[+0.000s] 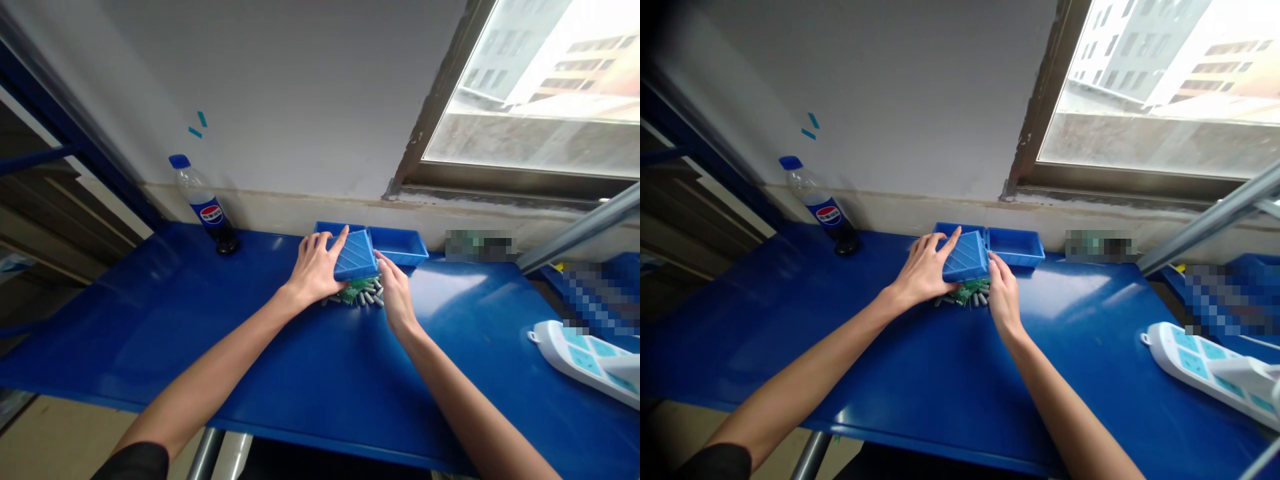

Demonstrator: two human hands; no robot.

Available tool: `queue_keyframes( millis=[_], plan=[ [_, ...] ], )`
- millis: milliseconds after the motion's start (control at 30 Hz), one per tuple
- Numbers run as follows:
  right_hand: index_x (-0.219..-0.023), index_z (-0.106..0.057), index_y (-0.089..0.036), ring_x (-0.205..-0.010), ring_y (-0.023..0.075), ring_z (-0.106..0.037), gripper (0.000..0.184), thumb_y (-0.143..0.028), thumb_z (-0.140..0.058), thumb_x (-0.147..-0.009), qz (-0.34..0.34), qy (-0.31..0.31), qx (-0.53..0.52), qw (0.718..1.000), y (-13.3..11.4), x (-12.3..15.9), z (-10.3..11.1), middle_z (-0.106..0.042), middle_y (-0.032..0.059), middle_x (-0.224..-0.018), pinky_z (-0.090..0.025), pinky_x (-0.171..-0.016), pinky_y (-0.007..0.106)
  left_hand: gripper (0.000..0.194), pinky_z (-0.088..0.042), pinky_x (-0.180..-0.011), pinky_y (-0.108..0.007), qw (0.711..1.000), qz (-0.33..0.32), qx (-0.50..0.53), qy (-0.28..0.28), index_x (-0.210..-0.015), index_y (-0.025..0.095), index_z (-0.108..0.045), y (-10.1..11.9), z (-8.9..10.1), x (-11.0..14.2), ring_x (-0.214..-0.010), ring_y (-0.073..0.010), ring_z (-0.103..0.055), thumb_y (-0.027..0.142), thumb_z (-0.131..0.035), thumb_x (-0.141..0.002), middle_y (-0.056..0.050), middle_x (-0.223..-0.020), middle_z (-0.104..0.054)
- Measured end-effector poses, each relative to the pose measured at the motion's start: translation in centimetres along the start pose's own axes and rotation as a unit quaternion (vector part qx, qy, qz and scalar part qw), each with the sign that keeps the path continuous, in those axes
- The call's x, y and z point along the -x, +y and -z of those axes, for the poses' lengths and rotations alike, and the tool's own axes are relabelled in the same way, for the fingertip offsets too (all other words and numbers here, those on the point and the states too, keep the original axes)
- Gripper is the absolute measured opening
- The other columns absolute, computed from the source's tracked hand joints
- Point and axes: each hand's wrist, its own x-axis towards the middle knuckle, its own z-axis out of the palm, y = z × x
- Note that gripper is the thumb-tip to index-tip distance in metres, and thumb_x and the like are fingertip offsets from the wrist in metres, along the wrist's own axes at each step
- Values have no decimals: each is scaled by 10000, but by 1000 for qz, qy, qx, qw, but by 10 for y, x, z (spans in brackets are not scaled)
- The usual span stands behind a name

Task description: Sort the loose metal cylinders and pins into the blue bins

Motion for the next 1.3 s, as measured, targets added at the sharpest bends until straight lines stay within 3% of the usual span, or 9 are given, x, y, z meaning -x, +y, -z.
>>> queue_keyframes(
  millis=[100, 300, 467, 567, 667, 867, 1067, 1200, 1300],
  plan=[
    [-1268, -739, -192, -1399, 321, -561, 503, -515, -441, -1023, -39, 29, 41, 998, -7, 5, 5, -648, 151, -1459, -394, -1200, 541, 1164, -357, -1183, -607, 1000, -10, 7, -2, -1666, 281, -280, -7, -3, 6, -1354, -417, -455, 483, -884, -691, -170, -1476, -496],
    [-1310, -730, -167, -1376, 358, -553, 537, -521, -440, -1029, 36, -2, 188, 981, -6, 6, 9, -723, 152, -1344, -386, -1181, 570, 1064, -403, -1193, -535, 998, -9, 56, 28, -1643, 304, -347, -23, -5, 18, -1336, -369, -498, 530, -872, -746, -140, -1466, -518],
    [-1329, -714, -197, -1317, 338, -612, 611, -613, -377, -1034, 2, -15, 128, 992, 3, 3, 12, -705, 149, -1375, -410, -1160, 557, 945, -410, -1200, -551, 988, 8, 117, 100, -1625, 355, -366, -33, -8, 30, -1344, -352, -505, 590, -800, -818, -117, -1465, -501],
    [-1344, -702, -213, -1319, 344, -619, 592, -600, -389, -1024, -9, 3, 132, 991, 6, 4, 13, -724, 136, -1344, -272, -1229, 625, 908, -428, -1187, -565, 976, 43, 171, 129, -1623, 366, -356, -39, -10, 36, -1336, -342, -529, 621, -756, -849, -119, -1451, -498],
    [-1318, -710, -213, -1291, 337, -641, 529, -545, -435, -1011, 17, 27, 149, 988, 5, 4, 13, -761, 122, -1259, -189, -1258, 644, 868, -448, -1164, -590, 953, 89, 237, 166, -1628, 341, -335, -43, -11, 41, -1335, -346, -547, 625, -701, -895, -142, -1464, -502],
    [-1166, -738, -208, -1161, 313, -690, 334, -383, -525, -978, 104, 35, 139, 984, -6, -4, 13, -765, 129, -1212, -483, -1072, 514, 738, -336, -1251, -575, 888, 168, 363, 227, -1616, 303, -329, -46, -12, 44, -1477, -338, -447, 625, -558, -991, -139, -1617, -440],
    [-986, -753, -231, -1065, 308, -657, 183, -300, -584, -968, 217, 75, 218, 949, -21, -7, 3, -782, 90, -1059, -481, -1026, 516, 674, -343, -1276, -475, 807, 221, 484, 254, -1585, 296, -361, -59, -14, 43, -1523, -285, -420, 669, -432, -1028, -89, -1615, -476],
    [-1129, -742, -235, -1092, 291, -655, 210, -338, -635, -980, 286, -35, 164, 943, -53, -4, -24, -758, 99, -1186, -495, -1015, 488, 741, -310, -1296, -409, 788, 234, 493, 285, -1628, 242, -262, -74, -27, 43, -1582, -257, -319, 701, -272, -1046, -95, -1684, -373],
    [-1291, -701, -236, -1213, 322, -601, 383, -405, -719, -948, 317, -134, 167, 924, -73, -10, -56, -672, 108, -1409, -471, -1065, 511, 759, -360, -1269, -406, 799, 231, 469, 298, -1639, 278, -233, -78, -31, 42, -1544, -242, -399, 731, -201, -1031, -91, -1657, -417]
  ],
)
